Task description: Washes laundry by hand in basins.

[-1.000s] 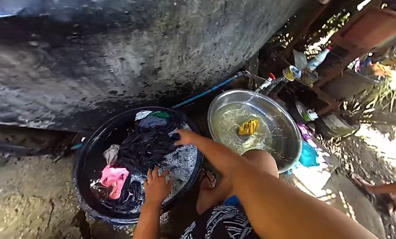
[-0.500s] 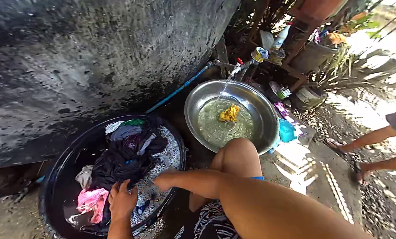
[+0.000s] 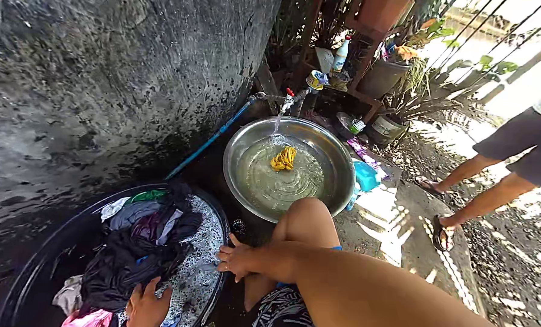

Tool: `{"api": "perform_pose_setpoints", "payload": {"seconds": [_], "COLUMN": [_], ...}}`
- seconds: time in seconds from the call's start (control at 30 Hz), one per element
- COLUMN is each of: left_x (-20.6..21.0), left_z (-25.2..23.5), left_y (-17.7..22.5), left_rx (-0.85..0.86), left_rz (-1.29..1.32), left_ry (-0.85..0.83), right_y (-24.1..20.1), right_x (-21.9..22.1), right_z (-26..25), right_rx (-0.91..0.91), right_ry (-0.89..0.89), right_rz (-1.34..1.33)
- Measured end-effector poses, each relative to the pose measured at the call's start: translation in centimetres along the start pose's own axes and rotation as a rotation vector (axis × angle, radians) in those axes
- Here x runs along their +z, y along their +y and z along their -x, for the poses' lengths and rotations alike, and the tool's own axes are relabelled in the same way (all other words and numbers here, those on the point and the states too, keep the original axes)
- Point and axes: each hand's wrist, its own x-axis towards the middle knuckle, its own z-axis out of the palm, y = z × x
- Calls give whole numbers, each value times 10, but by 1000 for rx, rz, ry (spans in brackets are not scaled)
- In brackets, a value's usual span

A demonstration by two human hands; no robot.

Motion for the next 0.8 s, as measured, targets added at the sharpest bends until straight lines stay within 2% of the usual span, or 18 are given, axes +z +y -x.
{"api": "perform_pose_setpoints", "payload": {"seconds": [0.23, 0.33, 0.4, 0.47, 0.6, 0.73, 0.8], "left_x": [7, 16, 9, 7, 7, 17, 18], "left_z": [-13, -12, -12, -10, 17, 59, 80], "left_y": [-12, -28, -18, -6, 43, 88, 100], "left_rx": [-124, -226, -325, -334, -198, -29, -5], "left_rz": [70, 56, -18, -106, -286, -267, -290], "left_ry": [179, 163, 67, -54, -294, -609, -645], "right_y": [2, 1, -1, -1, -3, -15, -20], "right_x": [1, -1, -8, -10, -13, -35, -47], "right_z": [-1, -1, -1, -1, -4, -11, -15], "right_rx": [-3, -25, -11, 1, 17, 99, 170], "right_ry": [5, -2, -58, -87, -118, -223, -91], "right_rz": [-19, 17, 46, 65, 99, 7, -197]}}
